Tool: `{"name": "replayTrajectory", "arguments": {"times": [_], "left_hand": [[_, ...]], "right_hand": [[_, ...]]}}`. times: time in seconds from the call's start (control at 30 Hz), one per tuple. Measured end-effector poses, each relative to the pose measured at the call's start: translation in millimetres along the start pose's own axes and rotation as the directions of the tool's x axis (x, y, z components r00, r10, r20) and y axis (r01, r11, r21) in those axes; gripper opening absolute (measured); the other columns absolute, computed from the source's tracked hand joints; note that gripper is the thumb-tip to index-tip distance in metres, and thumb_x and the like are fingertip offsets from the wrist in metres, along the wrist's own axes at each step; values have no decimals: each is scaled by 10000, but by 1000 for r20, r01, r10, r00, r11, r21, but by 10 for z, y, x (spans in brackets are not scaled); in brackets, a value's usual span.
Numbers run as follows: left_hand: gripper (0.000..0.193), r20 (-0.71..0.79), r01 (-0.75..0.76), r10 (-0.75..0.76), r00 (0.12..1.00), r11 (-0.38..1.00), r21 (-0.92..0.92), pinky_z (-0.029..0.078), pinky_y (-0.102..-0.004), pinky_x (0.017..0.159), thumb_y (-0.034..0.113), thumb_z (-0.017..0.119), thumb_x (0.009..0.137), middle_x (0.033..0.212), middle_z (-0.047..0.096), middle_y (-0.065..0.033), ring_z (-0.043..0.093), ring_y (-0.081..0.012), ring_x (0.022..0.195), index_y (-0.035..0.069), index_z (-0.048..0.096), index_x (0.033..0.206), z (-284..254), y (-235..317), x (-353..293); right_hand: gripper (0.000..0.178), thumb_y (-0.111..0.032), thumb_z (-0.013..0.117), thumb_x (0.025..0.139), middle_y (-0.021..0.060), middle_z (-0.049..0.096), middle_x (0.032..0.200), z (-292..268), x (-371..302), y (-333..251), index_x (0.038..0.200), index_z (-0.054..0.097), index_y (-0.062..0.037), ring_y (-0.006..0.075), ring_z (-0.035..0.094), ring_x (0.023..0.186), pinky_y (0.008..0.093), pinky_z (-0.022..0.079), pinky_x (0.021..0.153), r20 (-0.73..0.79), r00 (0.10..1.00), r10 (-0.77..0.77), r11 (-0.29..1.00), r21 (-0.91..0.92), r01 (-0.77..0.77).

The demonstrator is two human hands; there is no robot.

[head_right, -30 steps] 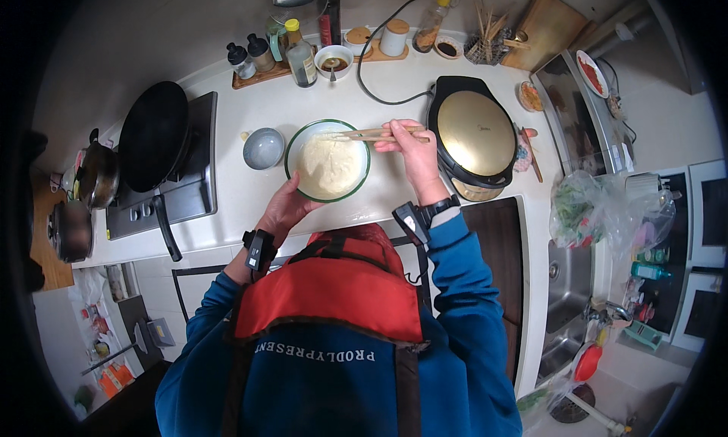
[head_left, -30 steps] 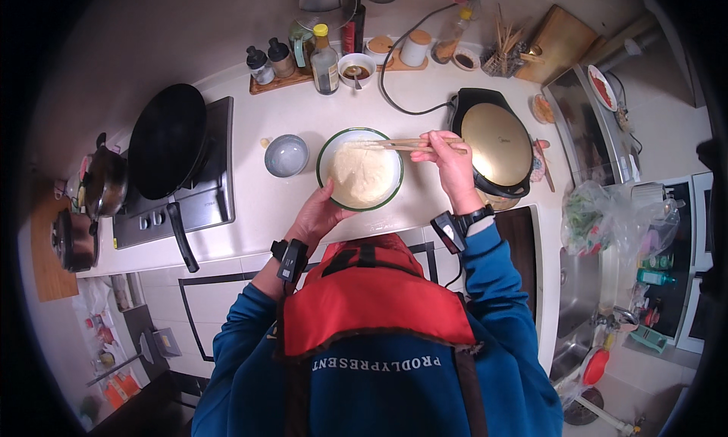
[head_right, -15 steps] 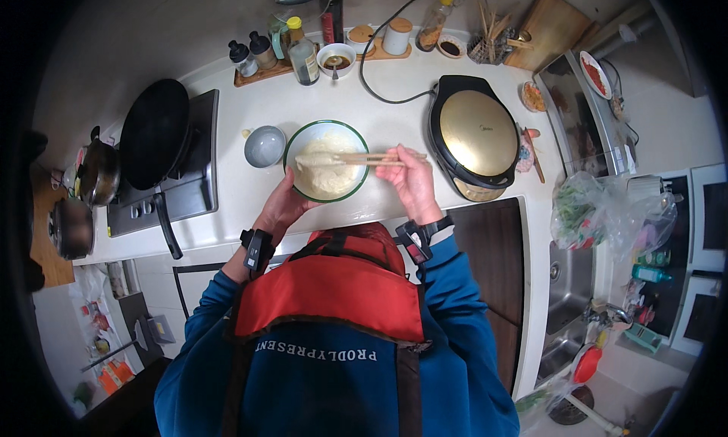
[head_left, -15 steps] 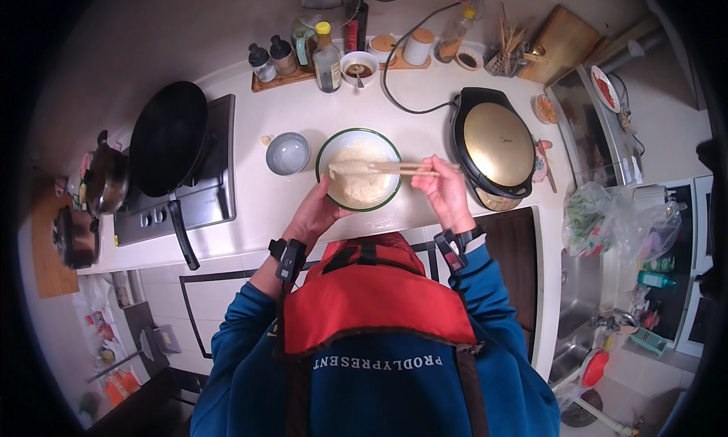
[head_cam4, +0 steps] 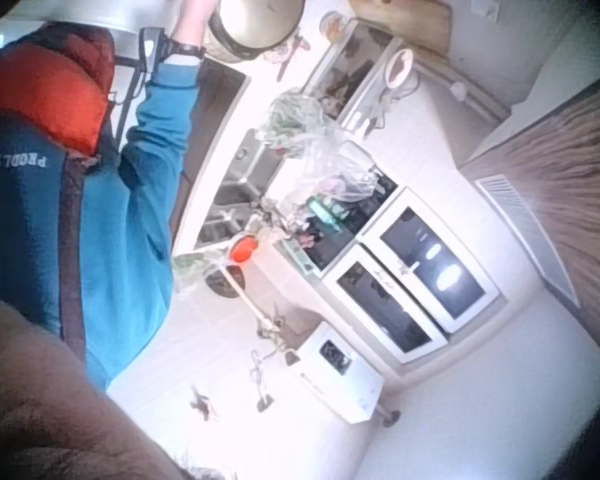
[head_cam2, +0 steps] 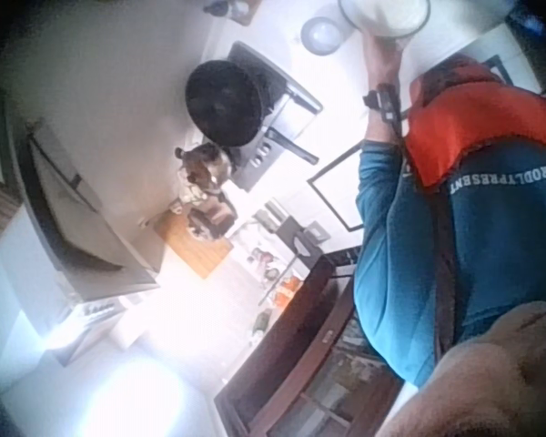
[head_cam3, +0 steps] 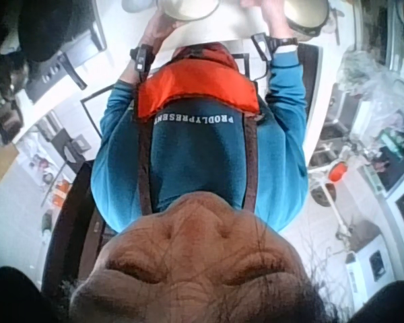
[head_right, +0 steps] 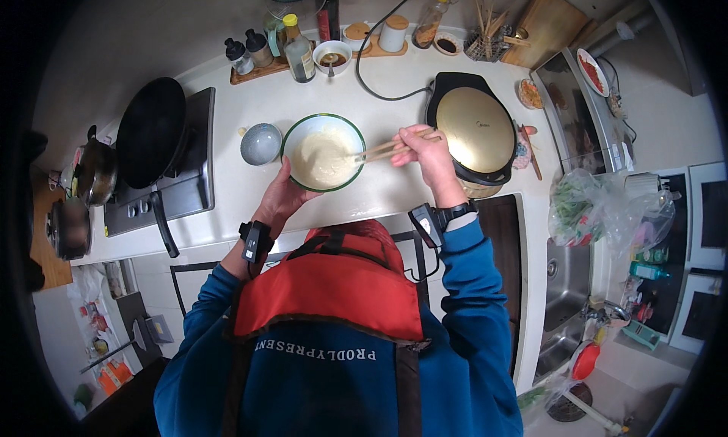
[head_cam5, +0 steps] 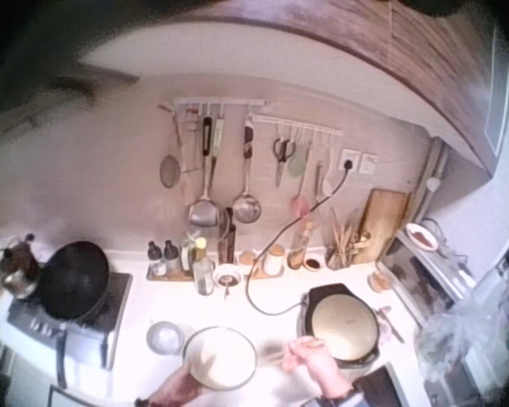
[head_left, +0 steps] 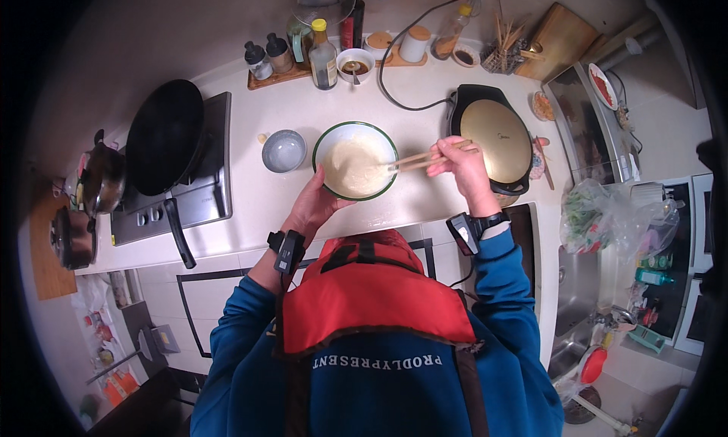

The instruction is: The person mixes a batter in a bowl using chopsticks, then retrieves an electric griddle from a cabinet, plugs it in, and continues mixing the batter. They briefly walk to another room and return to the kitchen to resume mixing.

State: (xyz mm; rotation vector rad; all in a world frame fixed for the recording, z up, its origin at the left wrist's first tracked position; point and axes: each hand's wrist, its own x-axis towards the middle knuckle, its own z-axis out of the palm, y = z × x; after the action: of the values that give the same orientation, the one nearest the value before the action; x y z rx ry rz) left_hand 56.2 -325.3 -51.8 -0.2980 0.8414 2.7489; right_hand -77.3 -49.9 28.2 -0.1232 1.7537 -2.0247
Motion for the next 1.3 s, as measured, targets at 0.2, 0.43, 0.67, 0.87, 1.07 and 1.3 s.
{"name": "replayTrajectory", "arguments": {"times": [0.2, 0.43, 0.67, 0.87, 1.07, 1.3], "left_hand": [[761, 15, 27, -27, 1000, 999, 38, 554, -411, 869, 597, 397, 893, 1419, 355, -154, 460, -313, 1246, 85, 229, 1431, -8, -21, -15], [742, 12, 29, -30, 999, 999, 23, 542, -412, 890, 597, 353, 912, 1422, 355, -150, 459, -306, 1249, 80, 234, 1430, 30, 2, -89], [740, 14, 3, -3, 1000, 1000, -26, 535, -430, 902, 605, 313, 916, 1420, 354, -161, 440, -323, 1263, 80, 232, 1431, 98, 68, -75], [743, 19, 18, -18, 1000, 1000, -8, 535, -440, 896, 601, 310, 918, 1422, 351, -167, 440, -333, 1261, 70, 229, 1432, 98, 77, -57], [761, -3, 24, -24, 1000, 1000, 18, 536, -453, 891, 619, 315, 905, 1431, 345, -157, 444, -326, 1258, 81, 225, 1436, 92, 91, -100], [778, -4, 21, -21, 1000, 1000, -13, 535, -459, 890, 632, 335, 892, 1438, 333, -153, 441, -322, 1261, 89, 220, 1438, 68, 81, -87]], "right_hand": [[270, -197, 502, 955, 152, 638, 763, 256, -105, 415, 892, 587, 51, 263, 659, 601, 351, 588, 579, -12, 980, 201, 896, 407, -179], [259, -157, 530, 944, 168, 634, 829, 351, 79, 109, 923, 583, 96, 251, 663, 634, 330, 580, 619, -16, 971, -237, 921, 314, 230], [212, -129, 546, 928, 174, 639, 812, 110, 92, -11, 879, 594, 72, 242, 659, 621, 327, 574, 584, 10, 997, -75, 997, -6, 75], [245, -177, 556, 926, 160, 634, 770, 156, -35, 356, 905, 588, 64, 268, 659, 607, 347, 579, 551, 38, 990, 137, 948, 284, -142], [243, -177, 514, 951, 154, 633, 796, 350, 23, 283, 939, 589, 54, 264, 665, 658, 361, 582, 625, -14, 995, -99, 893, 441, 95], [237, -155, 537, 937, 163, 643, 828, 274, 157, -161, 928, 590, 75, 241, 662, 648, 318, 577, 637, 108, 976, -189, 978, -71, 197]]}}
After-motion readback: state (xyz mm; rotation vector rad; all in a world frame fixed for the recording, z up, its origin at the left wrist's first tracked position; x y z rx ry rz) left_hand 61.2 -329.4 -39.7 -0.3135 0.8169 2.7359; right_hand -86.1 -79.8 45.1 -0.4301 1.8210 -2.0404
